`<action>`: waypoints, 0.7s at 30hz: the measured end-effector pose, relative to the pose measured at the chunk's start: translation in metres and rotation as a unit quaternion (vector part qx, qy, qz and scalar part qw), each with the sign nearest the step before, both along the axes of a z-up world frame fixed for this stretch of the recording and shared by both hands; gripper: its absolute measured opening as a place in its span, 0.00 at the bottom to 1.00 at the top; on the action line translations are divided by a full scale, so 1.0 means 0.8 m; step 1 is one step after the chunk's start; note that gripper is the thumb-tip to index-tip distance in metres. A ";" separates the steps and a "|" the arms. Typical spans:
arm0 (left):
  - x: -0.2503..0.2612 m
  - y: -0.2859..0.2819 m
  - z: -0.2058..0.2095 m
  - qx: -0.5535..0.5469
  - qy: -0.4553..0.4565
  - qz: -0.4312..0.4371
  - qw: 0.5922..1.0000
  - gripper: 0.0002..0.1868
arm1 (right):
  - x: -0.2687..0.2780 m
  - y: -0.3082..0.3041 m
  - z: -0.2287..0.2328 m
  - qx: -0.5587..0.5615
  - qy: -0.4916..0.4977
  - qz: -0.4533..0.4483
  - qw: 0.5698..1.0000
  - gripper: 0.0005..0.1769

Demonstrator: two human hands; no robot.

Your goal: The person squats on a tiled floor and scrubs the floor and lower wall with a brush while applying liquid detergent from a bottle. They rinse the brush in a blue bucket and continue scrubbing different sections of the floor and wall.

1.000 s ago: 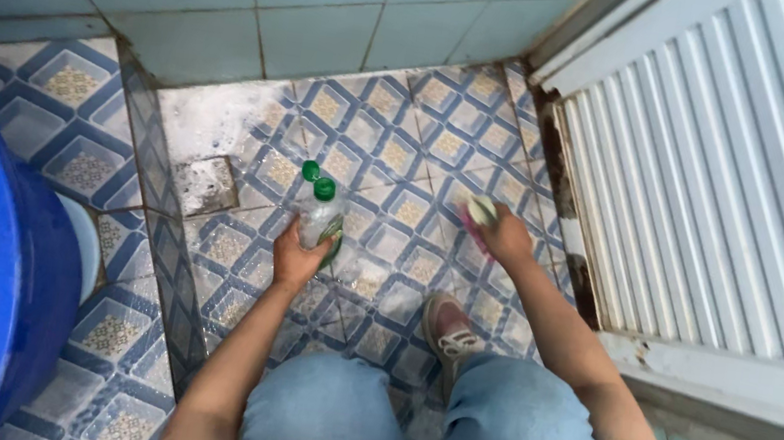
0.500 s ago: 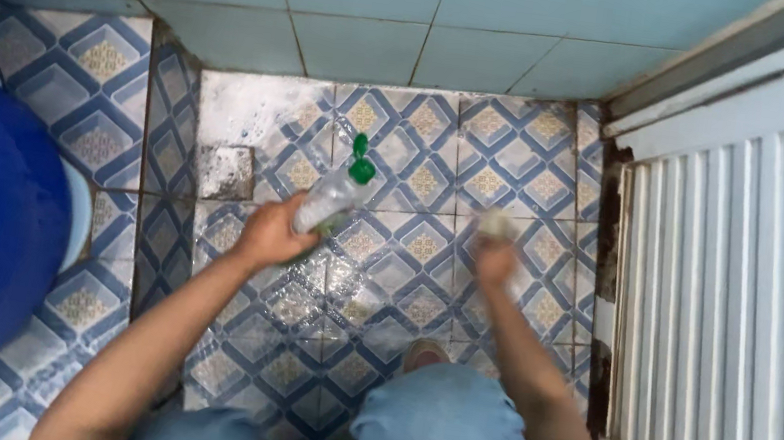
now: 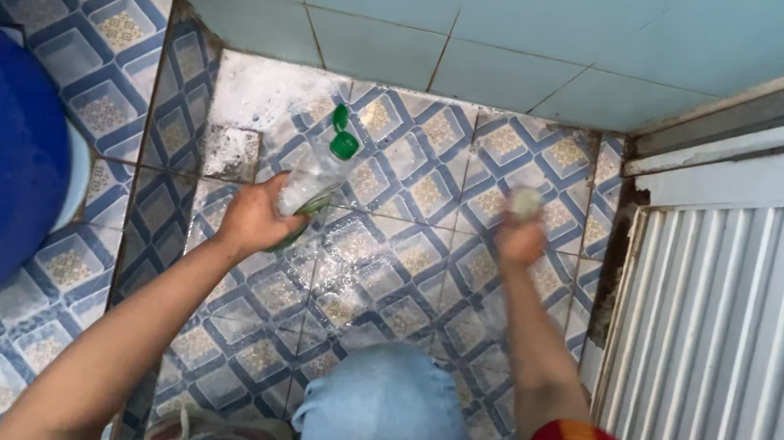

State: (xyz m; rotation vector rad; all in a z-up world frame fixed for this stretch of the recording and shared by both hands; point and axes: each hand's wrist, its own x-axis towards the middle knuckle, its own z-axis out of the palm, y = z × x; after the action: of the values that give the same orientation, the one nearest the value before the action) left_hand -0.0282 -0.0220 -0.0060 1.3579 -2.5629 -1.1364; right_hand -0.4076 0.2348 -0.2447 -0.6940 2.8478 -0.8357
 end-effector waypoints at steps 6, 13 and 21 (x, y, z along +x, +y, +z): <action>0.048 0.009 0.031 -0.033 -0.084 -0.044 0.995 0.36 | 0.286 -0.089 -0.009 0.014 -0.086 0.368 0.926 0.32; 0.072 -0.004 0.027 -0.062 -0.074 0.019 0.995 0.33 | 0.083 -0.037 0.039 -0.045 0.097 0.315 0.943 0.15; 0.031 -0.018 -0.028 0.001 -0.091 0.015 0.996 0.37 | -0.030 -0.089 -0.010 -0.031 0.068 0.097 0.992 0.09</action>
State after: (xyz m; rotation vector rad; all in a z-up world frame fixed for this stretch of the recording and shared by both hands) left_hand -0.0034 -0.0364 -0.0282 1.5635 -2.6519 -1.0560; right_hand -0.4319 0.1637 -0.2528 -1.0555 2.8190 -0.8811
